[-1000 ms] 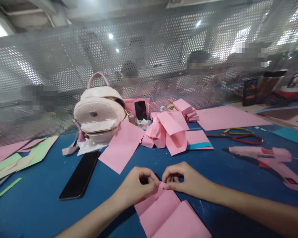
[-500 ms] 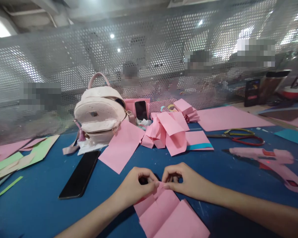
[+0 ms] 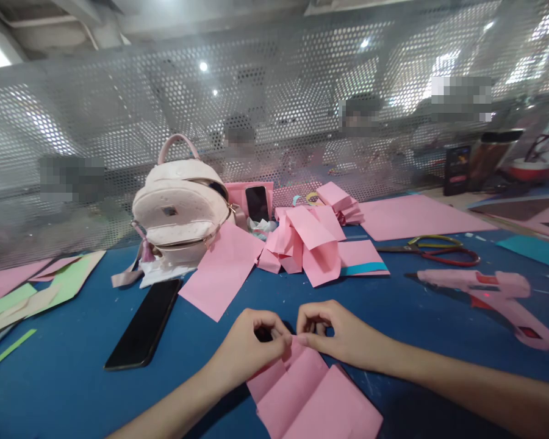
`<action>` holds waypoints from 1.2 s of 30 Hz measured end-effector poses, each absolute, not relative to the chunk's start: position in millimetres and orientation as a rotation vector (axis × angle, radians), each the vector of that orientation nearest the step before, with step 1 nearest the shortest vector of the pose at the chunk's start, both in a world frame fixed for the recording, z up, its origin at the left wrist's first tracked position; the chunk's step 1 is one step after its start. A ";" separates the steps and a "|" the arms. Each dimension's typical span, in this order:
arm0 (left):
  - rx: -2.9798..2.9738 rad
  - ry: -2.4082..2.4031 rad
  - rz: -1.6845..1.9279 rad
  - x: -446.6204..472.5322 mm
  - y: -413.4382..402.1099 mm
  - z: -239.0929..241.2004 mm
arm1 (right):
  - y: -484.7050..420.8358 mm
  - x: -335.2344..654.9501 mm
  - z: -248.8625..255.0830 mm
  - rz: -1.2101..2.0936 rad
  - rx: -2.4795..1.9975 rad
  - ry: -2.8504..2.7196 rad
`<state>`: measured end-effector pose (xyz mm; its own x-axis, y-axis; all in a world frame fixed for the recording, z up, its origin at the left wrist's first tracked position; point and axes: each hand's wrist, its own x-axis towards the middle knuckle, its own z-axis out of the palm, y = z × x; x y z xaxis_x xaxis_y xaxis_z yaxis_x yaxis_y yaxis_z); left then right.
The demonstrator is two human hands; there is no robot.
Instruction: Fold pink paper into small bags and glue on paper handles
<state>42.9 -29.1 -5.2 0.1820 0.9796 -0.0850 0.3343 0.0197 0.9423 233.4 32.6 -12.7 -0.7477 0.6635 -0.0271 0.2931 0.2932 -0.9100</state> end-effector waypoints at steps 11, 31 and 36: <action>1.582 1.319 0.844 44.3 -32.6 -2.3 | 32.4 231.8 -14.3 1.473 -0.859 -2.172; 1.723 1.378 0.790 47.4 -34.7 0.5 | 25.8 232.5 -19.8 1.399 -0.870 -2.171; 1.632 1.383 0.812 43.0 -29.3 1.3 | 25.2 231.8 -13.3 1.391 -0.834 -2.161</action>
